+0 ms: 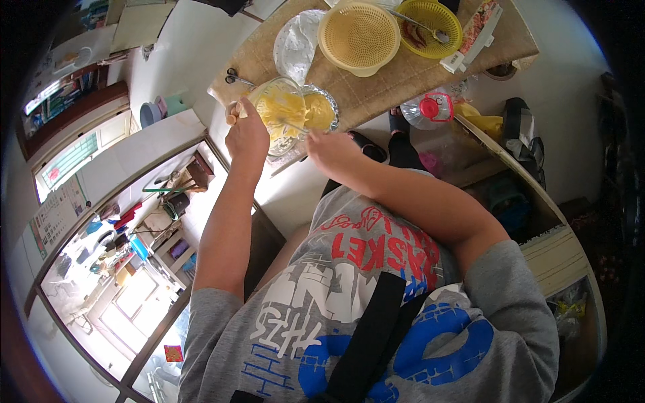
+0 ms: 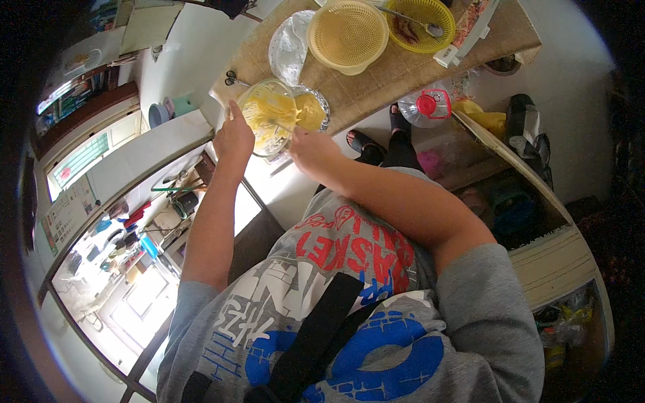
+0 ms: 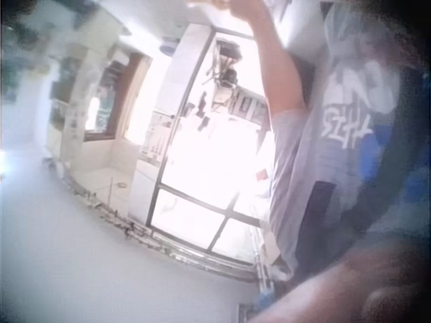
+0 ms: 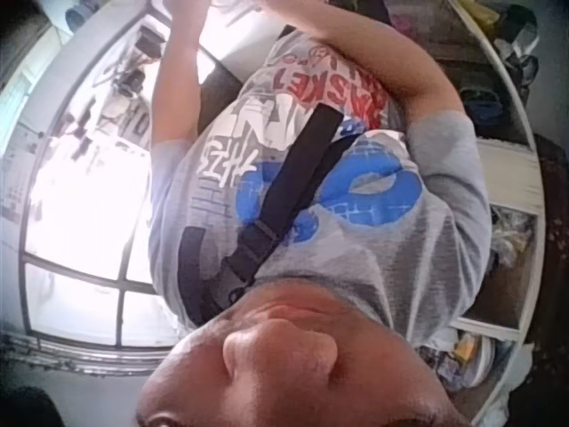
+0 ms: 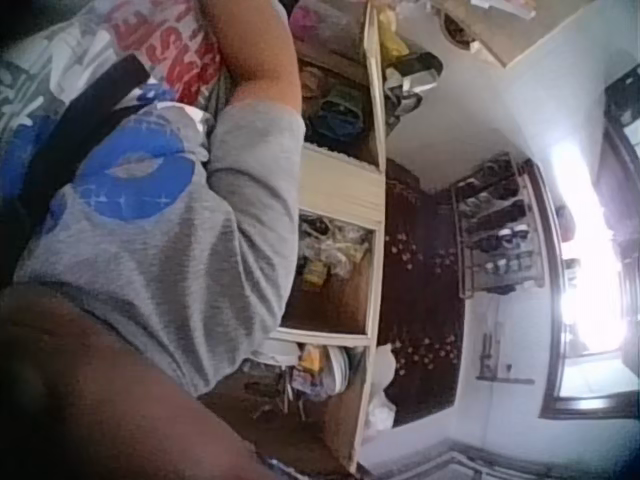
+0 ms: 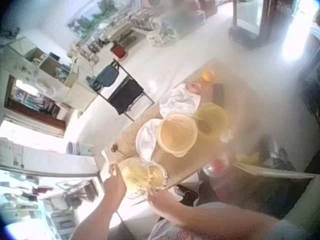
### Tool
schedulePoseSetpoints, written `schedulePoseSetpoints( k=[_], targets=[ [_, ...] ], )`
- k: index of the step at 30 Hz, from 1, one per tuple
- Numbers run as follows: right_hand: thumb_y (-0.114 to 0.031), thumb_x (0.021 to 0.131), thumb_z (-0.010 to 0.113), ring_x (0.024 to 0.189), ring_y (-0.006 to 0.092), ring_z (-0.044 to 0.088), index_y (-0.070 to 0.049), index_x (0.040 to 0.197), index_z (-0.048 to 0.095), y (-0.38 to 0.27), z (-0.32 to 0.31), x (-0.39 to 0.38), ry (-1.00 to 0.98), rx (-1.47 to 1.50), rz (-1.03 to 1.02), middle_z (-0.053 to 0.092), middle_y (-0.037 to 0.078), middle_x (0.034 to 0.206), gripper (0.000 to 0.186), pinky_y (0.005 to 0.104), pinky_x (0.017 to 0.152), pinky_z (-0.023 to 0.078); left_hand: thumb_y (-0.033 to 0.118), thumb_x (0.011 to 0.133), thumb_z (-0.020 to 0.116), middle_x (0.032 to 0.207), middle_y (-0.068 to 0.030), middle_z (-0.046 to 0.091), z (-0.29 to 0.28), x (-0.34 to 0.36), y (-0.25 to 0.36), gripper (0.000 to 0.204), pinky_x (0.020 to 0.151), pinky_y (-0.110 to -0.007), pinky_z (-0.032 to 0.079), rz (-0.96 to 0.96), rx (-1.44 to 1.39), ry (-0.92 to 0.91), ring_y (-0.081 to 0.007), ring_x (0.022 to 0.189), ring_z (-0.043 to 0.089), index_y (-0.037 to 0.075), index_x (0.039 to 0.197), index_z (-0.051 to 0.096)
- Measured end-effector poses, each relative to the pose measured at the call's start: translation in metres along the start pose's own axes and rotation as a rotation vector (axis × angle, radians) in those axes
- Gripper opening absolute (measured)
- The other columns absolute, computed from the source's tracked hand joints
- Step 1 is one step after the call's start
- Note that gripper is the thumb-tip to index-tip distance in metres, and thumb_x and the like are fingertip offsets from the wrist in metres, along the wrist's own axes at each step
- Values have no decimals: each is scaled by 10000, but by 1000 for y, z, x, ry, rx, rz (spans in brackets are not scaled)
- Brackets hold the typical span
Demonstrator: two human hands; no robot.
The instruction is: The person whisks a yellow mixture, likely eggs, in a clear glass bowl using a green-handled whisk. They hold the bowl steady with their left hand while whisking with their right hand. The person occasionally scrapes the sides of the bowl to incorporate the mixture.
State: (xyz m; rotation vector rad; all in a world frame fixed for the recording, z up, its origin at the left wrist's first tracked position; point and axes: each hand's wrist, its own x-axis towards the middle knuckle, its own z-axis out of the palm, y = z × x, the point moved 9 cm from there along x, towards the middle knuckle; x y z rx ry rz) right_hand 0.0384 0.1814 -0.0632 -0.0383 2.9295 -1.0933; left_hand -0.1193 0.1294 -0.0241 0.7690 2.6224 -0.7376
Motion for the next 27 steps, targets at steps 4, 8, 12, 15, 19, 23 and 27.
schedulePoseSetpoints(
  k=[4, 8, 12, 15, 19, 23, 27],
  targets=[
    [-112, 868, 585, 763, 319, 707, 25, 1011, 648, 23, -19, -12, -132, 78, 89, 644, 183, 1008, 208, 416, 648, 582, 103, 919, 507, 978, -258, 710, 6, -1, -9, 685, 742, -469, 584, -47, 11, -68, -366, 847, 730, -11, 1537, 233],
    [-134, 863, 599, 751, 335, 713, -20, 861, 676, 29, -38, 6, 67, 88, 59, 675, 184, 977, 137, 440, 652, 587, 112, 916, 509, 960, -252, 714, 5, -4, -8, 690, 730, -464, 583, -24, 9, -33, -359, 843, 731, -11, 1538, 236],
    [-115, 854, 600, 827, 341, 721, -27, 930, 711, 40, -24, 36, -7, 66, 58, 701, 174, 956, 160, 454, 697, 588, 114, 914, 506, 947, -241, 719, 6, -6, -7, 696, 719, -460, 583, -7, 16, -14, -351, 830, 733, -9, 1542, 234],
    [-96, 845, 603, 885, 342, 721, -26, 964, 727, 46, -19, 29, -235, 81, 103, 719, 174, 960, 186, 455, 741, 587, 102, 904, 506, 1067, -270, 691, 4, -8, -8, 707, 757, -480, 580, -52, -25, -58, -379, 881, 721, 25, 1553, 238],
    [-81, 849, 600, 920, 332, 720, -26, 959, 732, 62, -33, 19, -256, 129, 86, 731, 161, 983, 180, 453, 777, 582, 99, 906, 494, 1166, -291, 661, 8, -11, -8, 702, 748, -488, 584, -55, -40, -94, -391, 881, 720, 55, 1560, 242],
    [-82, 856, 601, 947, 329, 716, -49, 971, 738, 62, -28, 40, -262, 72, 106, 735, 139, 992, 182, 452, 796, 577, 101, 909, 499, 1121, -287, 676, 6, -11, 3, 692, 719, -493, 586, -5, -20, -86, -389, 833, 725, 64, 1552, 247],
    [-98, 858, 610, 963, 319, 716, -61, 969, 744, 56, -51, 35, -424, -12, 186, 735, 132, 1002, 178, 449, 794, 578, 104, 913, 501, 1021, -262, 708, 8, -12, 0, 686, 706, -492, 585, 12, 15, -56, -380, 801, 729, 65, 1546, 242]
  ],
)
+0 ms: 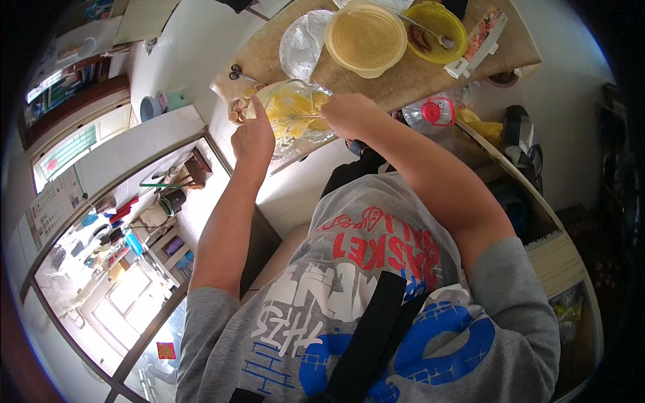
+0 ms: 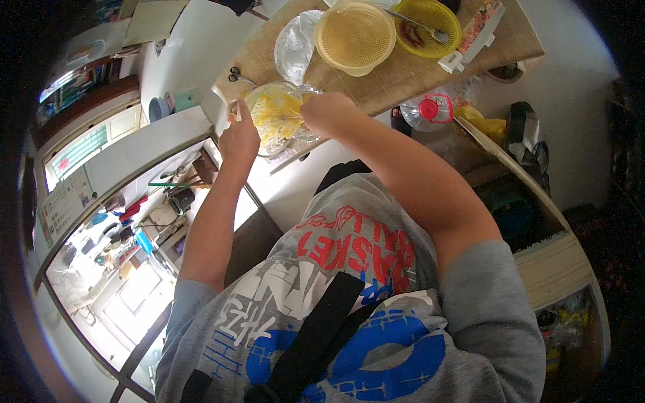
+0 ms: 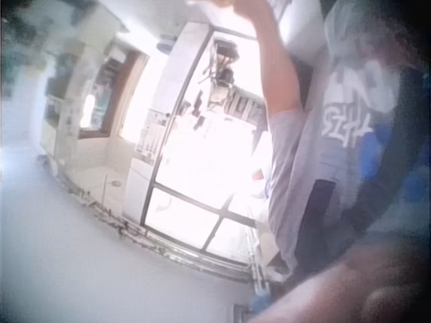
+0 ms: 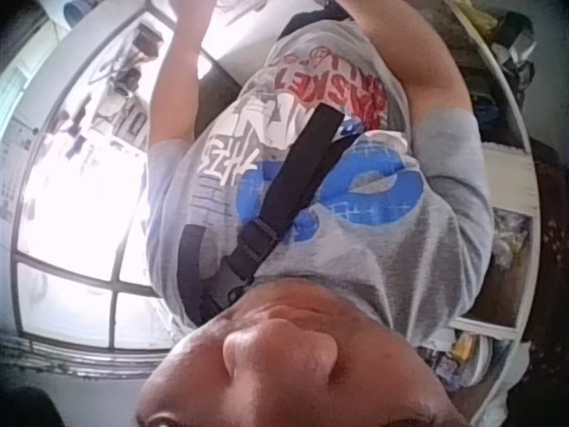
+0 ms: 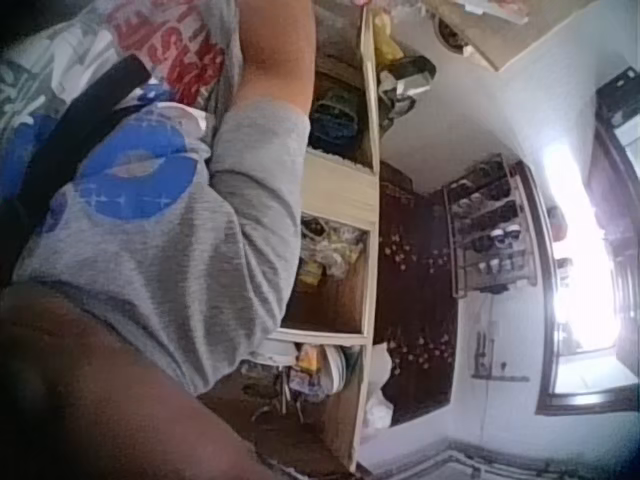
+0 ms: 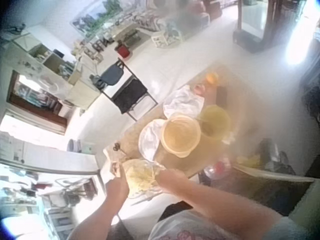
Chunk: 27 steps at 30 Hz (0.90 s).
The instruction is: The person whisks a yellow mixture, likely eggs, in a clear glass bowl using a green-handled whisk. They hold the bowl steady with their left hand while whisking with their right hand. The person occasionally scrapes the sides of the bowl to incorporate the mixture.
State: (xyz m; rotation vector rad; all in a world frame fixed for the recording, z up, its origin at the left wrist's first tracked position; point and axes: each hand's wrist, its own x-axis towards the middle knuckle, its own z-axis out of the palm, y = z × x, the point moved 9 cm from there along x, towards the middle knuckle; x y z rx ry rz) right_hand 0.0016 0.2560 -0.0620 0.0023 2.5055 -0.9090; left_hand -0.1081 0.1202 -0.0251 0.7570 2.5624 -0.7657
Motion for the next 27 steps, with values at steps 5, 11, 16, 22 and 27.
schedulePoseSetpoints(
  k=[5, 11, 16, 22, 27],
  targets=[
    [-119, 865, 614, 960, 309, 720, -70, 979, 750, 11, -13, -6, 98, -40, -64, 735, 133, 1026, 184, 449, 793, 580, 64, 908, 516, 810, -206, 713, -3, -5, 5, 710, 626, -444, 578, 38, 20, 32, -326, 731, 728, -5, 1552, 224],
    [-124, 880, 598, 983, 320, 717, -59, 1025, 739, 15, -2, 20, 113, -84, -29, 732, 150, 1048, 213, 451, 819, 576, 105, 938, 471, 1098, -301, 679, -13, -1, 7, 656, 707, -500, 582, 31, 1, 15, -393, 804, 728, 70, 1551, 238],
    [-116, 886, 586, 1008, 325, 713, -29, 1045, 729, 26, -16, -11, 42, -27, 11, 725, 175, 1062, 231, 447, 821, 577, 72, 914, 523, 828, -213, 723, -8, -1, 1, 737, 650, -450, 584, 39, 50, 65, -335, 739, 732, -7, 1561, 180],
    [-130, 879, 599, 1008, 340, 707, -37, 1061, 724, 30, -8, 9, 78, -72, 9, 715, 179, 1090, 240, 444, 828, 575, 72, 920, 511, 841, -210, 725, -10, -1, 4, 724, 630, -445, 578, 46, 36, 75, -331, 730, 730, -11, 1560, 182],
    [-132, 876, 599, 983, 342, 709, -40, 1034, 727, 41, -7, -15, 114, -13, -29, 724, 177, 1036, 223, 454, 809, 576, 76, 920, 509, 841, -205, 723, -9, -6, 1, 707, 613, -436, 574, 35, 32, 77, -321, 718, 729, -13, 1553, 207]
  ],
)
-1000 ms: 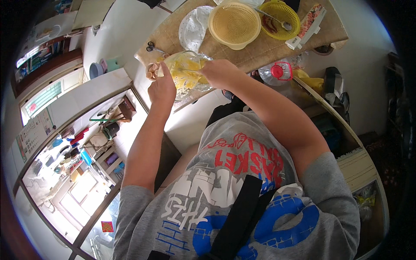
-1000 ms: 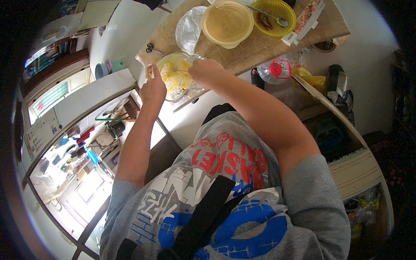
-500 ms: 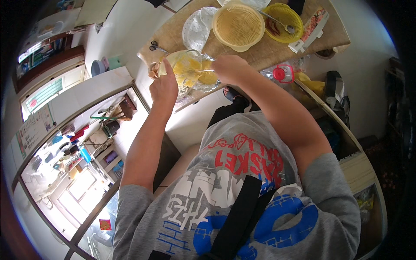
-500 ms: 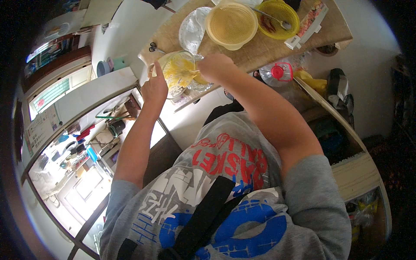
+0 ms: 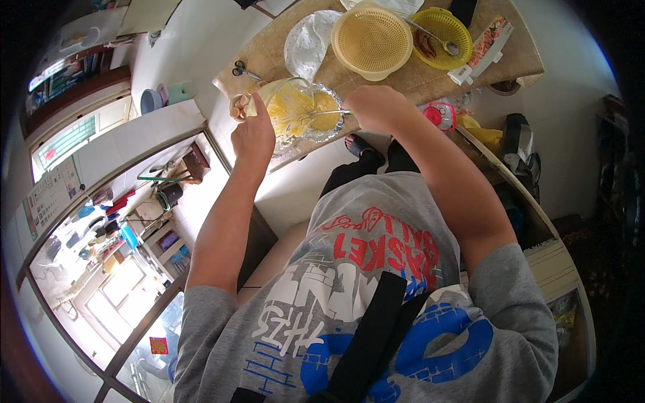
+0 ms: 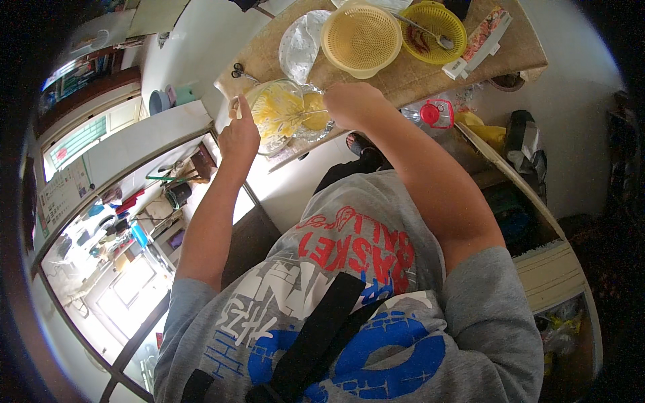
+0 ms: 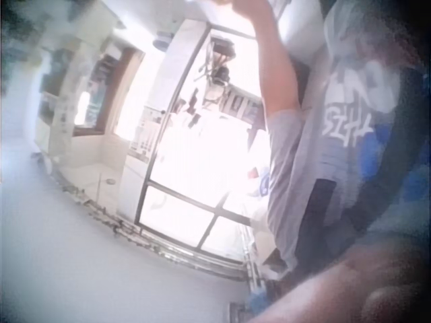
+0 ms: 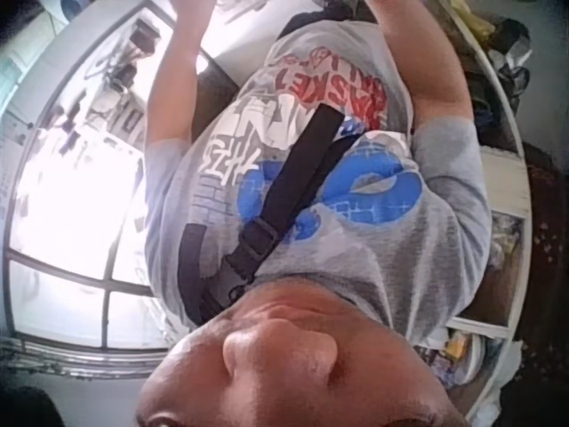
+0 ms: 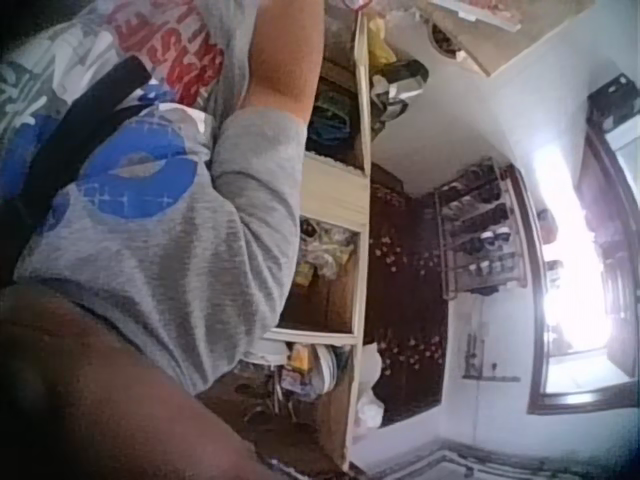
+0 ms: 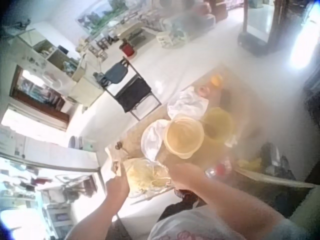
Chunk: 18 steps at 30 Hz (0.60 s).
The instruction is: The person whisks a yellow mixture, likely eggs, in a clear glass bowl using a green-handled whisk. They hold the bowl steady with their left hand while whisking with their right hand. The person occasionally scrapes the sides of the bowl to incorporate the mixture.
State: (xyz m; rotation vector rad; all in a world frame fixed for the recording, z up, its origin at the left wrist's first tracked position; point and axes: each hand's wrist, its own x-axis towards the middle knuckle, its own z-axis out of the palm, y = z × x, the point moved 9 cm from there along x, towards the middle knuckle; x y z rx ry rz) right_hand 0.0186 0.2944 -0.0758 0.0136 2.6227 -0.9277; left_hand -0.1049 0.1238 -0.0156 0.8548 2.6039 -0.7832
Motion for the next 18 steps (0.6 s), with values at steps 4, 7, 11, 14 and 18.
schedulePoseSetpoints(
  k=[4, 7, 11, 14, 18],
  targets=[
    [-111, 854, 622, 975, 351, 707, -37, 1009, 728, 4, -8, 3, 39, 35, 51, 726, 165, 1027, 202, 467, 806, 574, 84, 928, 500, 838, -199, 721, 1, 0, 2, 683, 613, -439, 573, 11, 2, -11, -318, 715, 727, -11, 1548, 230],
    [-97, 844, 628, 978, 361, 704, -41, 1015, 722, 8, 4, 16, 84, -9, 31, 723, 161, 1045, 204, 474, 814, 571, 85, 929, 496, 836, -201, 720, 2, 2, 1, 673, 618, -444, 572, 8, -1, -21, -316, 716, 727, -12, 1544, 241],
    [-100, 848, 609, 964, 367, 703, -41, 992, 723, 17, 18, 9, -14, 40, 25, 720, 172, 1035, 193, 481, 801, 572, 82, 925, 492, 835, -202, 719, 2, 1, -2, 679, 620, -444, 572, 6, -1, 20, -314, 716, 726, -12, 1547, 238],
    [-110, 852, 597, 956, 369, 703, -39, 974, 722, 10, 8, 1, 20, 59, -11, 717, 178, 1028, 188, 482, 796, 572, 81, 923, 491, 836, -202, 720, 4, 1, -5, 679, 618, -443, 571, -18, 5, -10, -313, 714, 726, -11, 1548, 241],
    [-101, 844, 599, 954, 372, 700, -38, 967, 715, 1, 1, 8, 100, 51, -17, 712, 178, 1006, 180, 482, 798, 568, 84, 922, 494, 842, -201, 721, 2, 0, -3, 681, 609, -439, 570, -10, -3, -13, -311, 706, 726, -8, 1548, 241]
  ],
)
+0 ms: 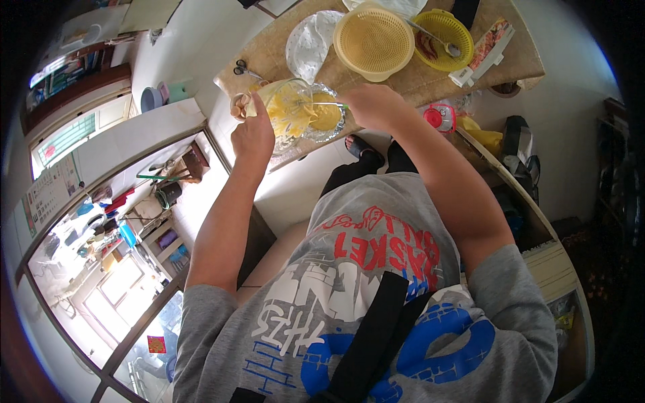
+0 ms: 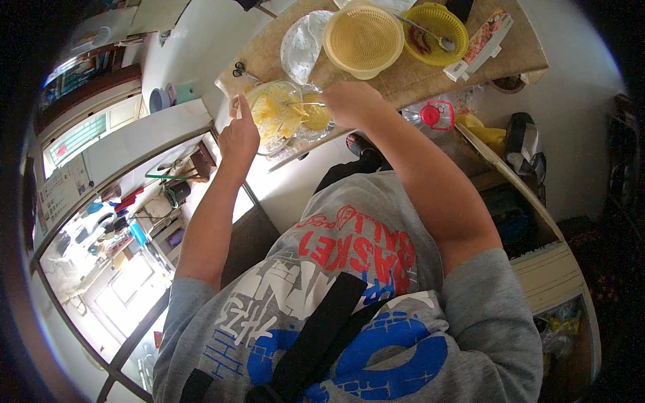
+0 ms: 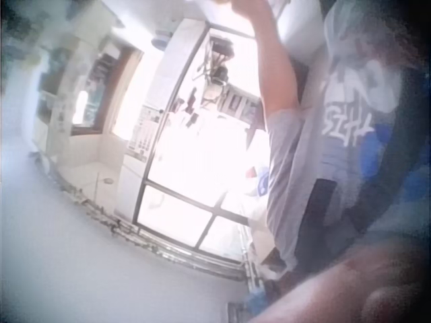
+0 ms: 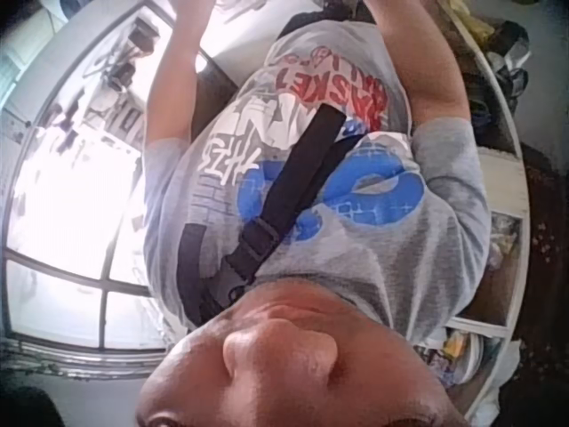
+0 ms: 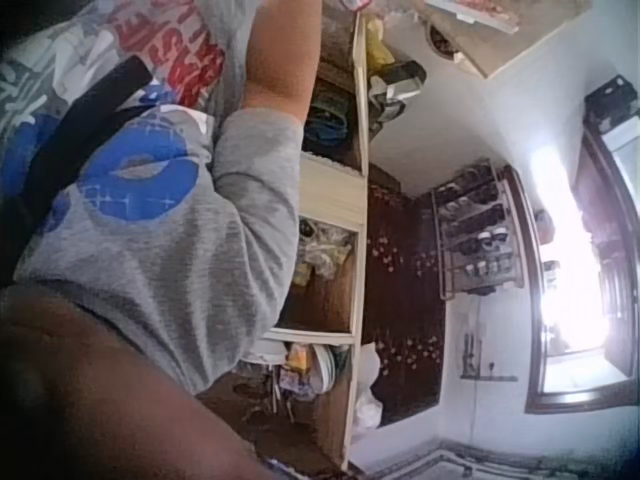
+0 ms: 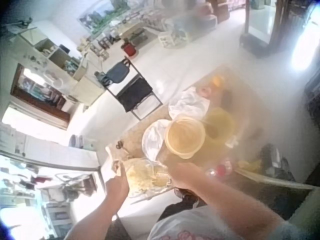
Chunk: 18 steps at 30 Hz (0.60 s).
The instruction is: The person whisks a yellow mixture, likely eggs, in a clear glass bowl using a green-handled whisk. They hold the bowl steady with their left hand while whisking with their right hand. The person occasionally scrapes the sides of the bowl to incorporate the mixture.
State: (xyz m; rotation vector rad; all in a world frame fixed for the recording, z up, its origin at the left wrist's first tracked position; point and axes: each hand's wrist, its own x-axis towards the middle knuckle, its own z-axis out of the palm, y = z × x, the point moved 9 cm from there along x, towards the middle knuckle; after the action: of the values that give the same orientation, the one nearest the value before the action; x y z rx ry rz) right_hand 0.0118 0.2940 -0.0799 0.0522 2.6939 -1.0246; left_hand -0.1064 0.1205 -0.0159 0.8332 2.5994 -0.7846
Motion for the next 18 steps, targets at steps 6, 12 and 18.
schedulePoseSetpoints(
  k=[6, 12, 18],
  targets=[
    [-61, 856, 559, 1018, 351, 671, -96, 1150, 690, 7, 12, -6, -110, -32, 56, 695, 164, 1056, 323, 471, 863, 544, 90, 928, 492, 846, -211, 721, 1, 2, -8, 671, 609, -439, 570, -6, -3, 15, -314, 707, 729, -9, 1544, 247],
    [-135, 861, 624, 970, 346, 685, -102, 1120, 703, 5, 3, -37, -13, 17, 24, 694, 147, 1000, 273, 458, 828, 552, 90, 923, 491, 845, -229, 718, -2, 1, -12, 665, 625, -446, 574, -28, -16, -29, -325, 725, 733, -16, 1537, 258],
    [-173, 880, 623, 920, 321, 692, -139, 1183, 701, -4, 6, -56, 59, -15, -11, 680, 130, 980, 315, 449, 805, 559, 93, 919, 494, 866, -233, 719, 0, 6, -19, 670, 654, -448, 579, -55, -47, -27, -336, 753, 735, -10, 1537, 258]
  ],
)
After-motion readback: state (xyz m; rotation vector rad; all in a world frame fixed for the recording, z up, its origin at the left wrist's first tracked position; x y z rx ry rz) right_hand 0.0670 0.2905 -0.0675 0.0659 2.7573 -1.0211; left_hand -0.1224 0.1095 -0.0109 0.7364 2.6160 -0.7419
